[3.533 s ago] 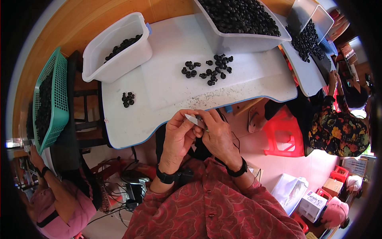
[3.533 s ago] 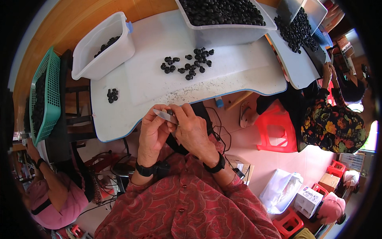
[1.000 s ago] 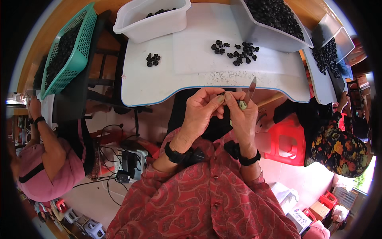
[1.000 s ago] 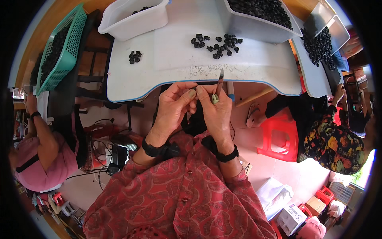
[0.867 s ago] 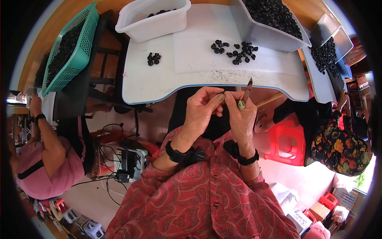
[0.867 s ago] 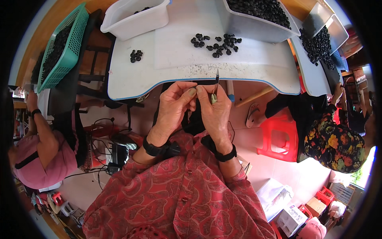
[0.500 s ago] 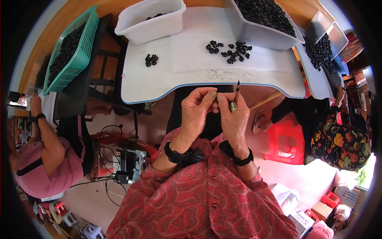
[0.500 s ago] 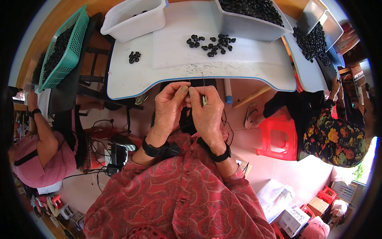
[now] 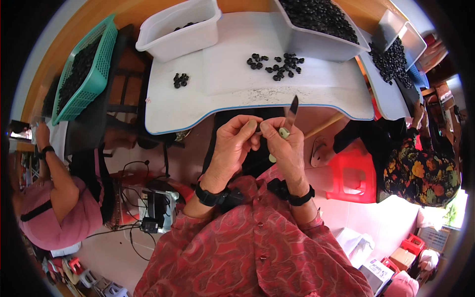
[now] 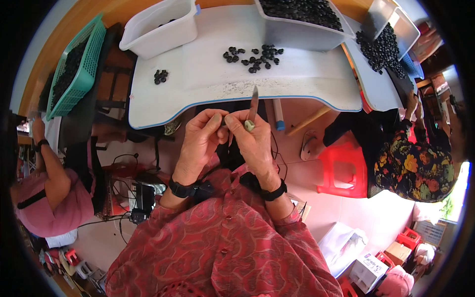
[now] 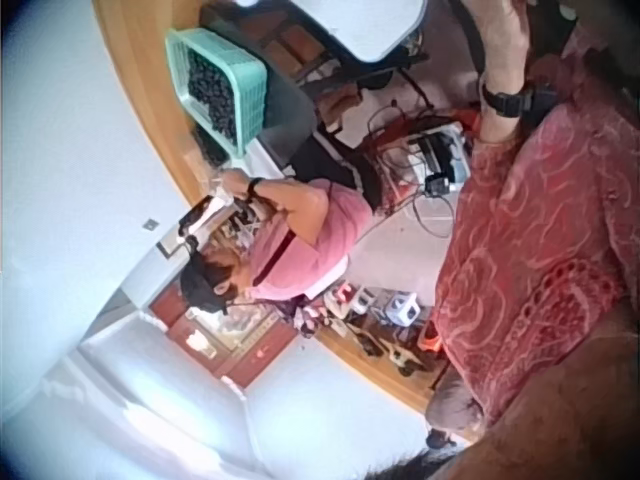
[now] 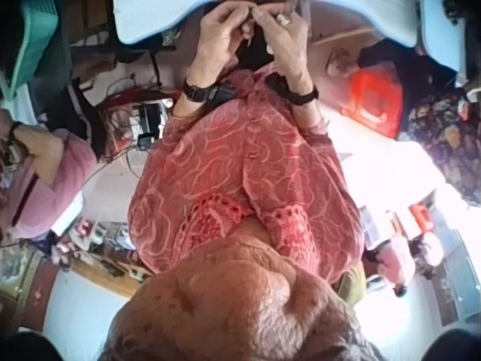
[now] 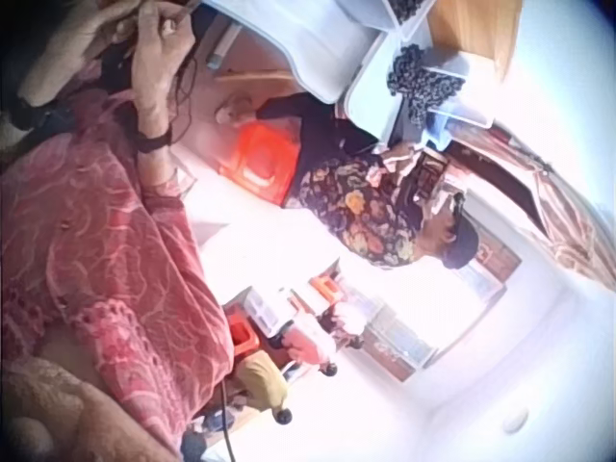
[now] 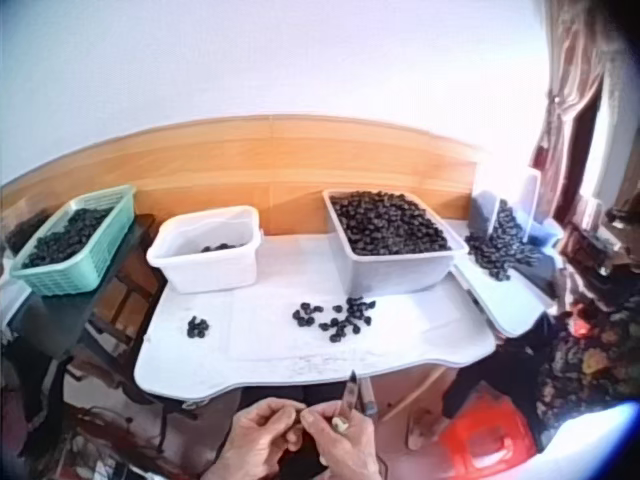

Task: Pitting and trimming small dark fruit (likely olives) using a knife.

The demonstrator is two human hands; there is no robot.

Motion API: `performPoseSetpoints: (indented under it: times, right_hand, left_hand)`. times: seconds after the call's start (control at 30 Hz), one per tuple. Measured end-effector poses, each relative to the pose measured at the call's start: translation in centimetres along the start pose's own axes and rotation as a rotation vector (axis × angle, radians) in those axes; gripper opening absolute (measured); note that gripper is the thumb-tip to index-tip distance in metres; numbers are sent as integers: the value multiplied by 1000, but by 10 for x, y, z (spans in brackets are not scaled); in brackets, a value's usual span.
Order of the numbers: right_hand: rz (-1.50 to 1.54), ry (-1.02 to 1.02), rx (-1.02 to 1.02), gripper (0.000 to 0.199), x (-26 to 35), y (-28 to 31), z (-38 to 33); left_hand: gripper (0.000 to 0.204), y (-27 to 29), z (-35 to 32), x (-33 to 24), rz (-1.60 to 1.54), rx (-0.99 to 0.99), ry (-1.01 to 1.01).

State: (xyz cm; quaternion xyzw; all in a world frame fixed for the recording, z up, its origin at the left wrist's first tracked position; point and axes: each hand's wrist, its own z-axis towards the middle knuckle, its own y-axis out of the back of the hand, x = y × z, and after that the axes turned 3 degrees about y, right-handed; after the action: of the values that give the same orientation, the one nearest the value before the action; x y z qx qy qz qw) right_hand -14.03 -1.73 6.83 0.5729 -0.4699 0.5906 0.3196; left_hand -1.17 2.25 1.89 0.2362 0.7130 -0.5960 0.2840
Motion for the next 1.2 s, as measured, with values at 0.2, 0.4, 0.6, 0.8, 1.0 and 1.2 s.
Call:
performPoseSetpoints:
  times: [0.2,0.4,0.6,0.8,1.0,1.2]
  right_hand:
    - [-178,45,-23,13,-22,13,7]
    - [-693,554,15,16,-28,8,9]
    - [-909,562,14,29,-23,3,15]
    - [-949,551,1,33,-26,3,23]
    - [-954,536,2,33,-26,2,31]
    - [-949,520,-3,32,-27,3,38]
  left_hand:
    - [16,-6,-1,-4,-69,-14,46]
    - [16,-4,3,-2,-104,-19,67]
    - [16,-3,9,-3,-76,-16,83]
    - [15,-6,17,-4,-47,-63,83]
    - [14,-3,23,-5,-65,-22,63]
    - [13,1,30,-7,-69,5,77]
